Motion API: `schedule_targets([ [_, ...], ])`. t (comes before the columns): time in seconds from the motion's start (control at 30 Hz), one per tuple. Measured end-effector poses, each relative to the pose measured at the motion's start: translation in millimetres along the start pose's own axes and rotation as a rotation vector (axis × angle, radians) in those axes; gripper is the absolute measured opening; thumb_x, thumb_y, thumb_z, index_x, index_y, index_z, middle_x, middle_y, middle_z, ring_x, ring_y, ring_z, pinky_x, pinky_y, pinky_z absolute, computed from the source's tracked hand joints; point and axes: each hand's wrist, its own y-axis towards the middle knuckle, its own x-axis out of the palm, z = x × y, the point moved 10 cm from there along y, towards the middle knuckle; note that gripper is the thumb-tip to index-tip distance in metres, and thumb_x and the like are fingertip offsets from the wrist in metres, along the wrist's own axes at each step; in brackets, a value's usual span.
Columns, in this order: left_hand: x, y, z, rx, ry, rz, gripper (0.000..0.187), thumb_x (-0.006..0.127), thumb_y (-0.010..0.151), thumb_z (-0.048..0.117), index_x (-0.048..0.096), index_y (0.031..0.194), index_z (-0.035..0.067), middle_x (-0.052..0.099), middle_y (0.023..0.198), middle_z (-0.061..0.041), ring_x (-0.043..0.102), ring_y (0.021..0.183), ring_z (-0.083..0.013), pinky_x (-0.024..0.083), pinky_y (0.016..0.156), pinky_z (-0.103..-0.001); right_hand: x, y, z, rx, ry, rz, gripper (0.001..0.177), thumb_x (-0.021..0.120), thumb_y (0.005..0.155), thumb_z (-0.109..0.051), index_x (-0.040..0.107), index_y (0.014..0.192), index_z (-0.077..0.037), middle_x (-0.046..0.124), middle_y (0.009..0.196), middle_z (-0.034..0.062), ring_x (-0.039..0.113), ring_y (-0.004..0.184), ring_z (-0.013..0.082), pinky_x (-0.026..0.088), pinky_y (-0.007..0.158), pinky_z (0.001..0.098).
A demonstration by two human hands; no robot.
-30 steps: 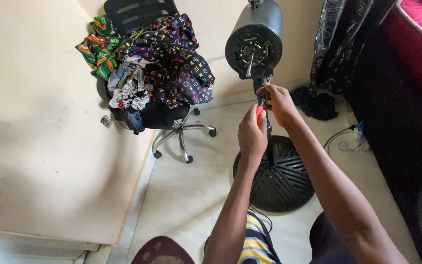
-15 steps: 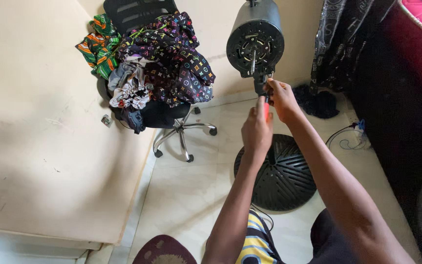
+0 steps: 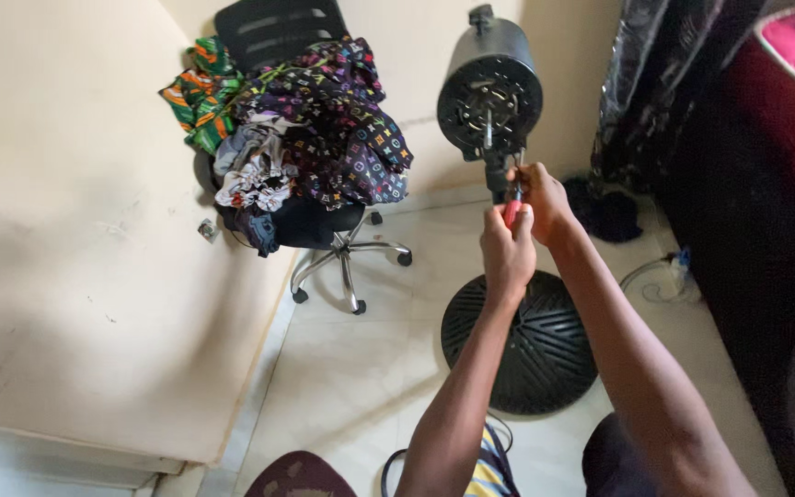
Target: The person uses a screwdriver to loosen and tighten screws on the rear motor housing of a standing electric fan. They repeatedly adjust the fan head and work on the central shaft area, occasionally moving the fan to a nearby bed to access different parts.
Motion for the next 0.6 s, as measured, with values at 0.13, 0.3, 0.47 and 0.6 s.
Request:
schedule_targets([
  [0.13,61,-38,-65,-0.809,-1.095,-0.170,0.034,0.059,0.110,0.039,0.051,0.099,0.008,0.039,0.066,0.005,0.035,0.050,-0.0071,0.031,0.046,-0.027,-3,-3,-10,-0.173,-0.122,-0.061,0.022,0.060,0.103,-0.027,0.068,0.094,-0.008,0.060,0.079,-0.0022,0.052,0.068,0.0100,0.044,0.063,0.0262],
  [0.3,73,-42,-45,-0.868,-1.122,-0.333,0.034,0.060,0.110,0.039,0.053,0.105,0.005,0.043,0.068,0.005,0.041,0.053,-0.0062,0.035,0.048,-0.026,-15,-10,-24,-0.094,-0.363,0.087,0.027,0.063,0.099,-0.033,0.067,0.088,-0.009,0.056,0.067,-0.0021,0.049,0.054,0.0099,0.040,0.050,0.0280],
  [0.47,2,-12,5,-0.189,0.080,-0.132,0.040,0.067,0.096,0.031,0.051,0.116,0.000,0.067,0.086,-0.014,0.068,0.073,-0.0284,0.056,0.061,-0.043,1,-26,-43,-0.149,-0.661,0.133,0.032,0.064,0.101,-0.032,0.067,0.083,-0.005,0.049,0.064,-0.0038,0.041,0.053,0.0075,0.035,0.047,0.0272],
  [0.6,-6,-11,10,-0.142,0.233,-0.123,0.032,0.063,0.101,0.027,0.054,0.113,-0.001,0.072,0.085,-0.022,0.070,0.077,-0.0337,0.054,0.064,-0.045,5,-33,-44,-0.173,-0.644,0.152,0.031,0.063,0.101,-0.029,0.066,0.083,-0.003,0.048,0.065,-0.0018,0.041,0.055,0.0088,0.034,0.050,0.0295],
])
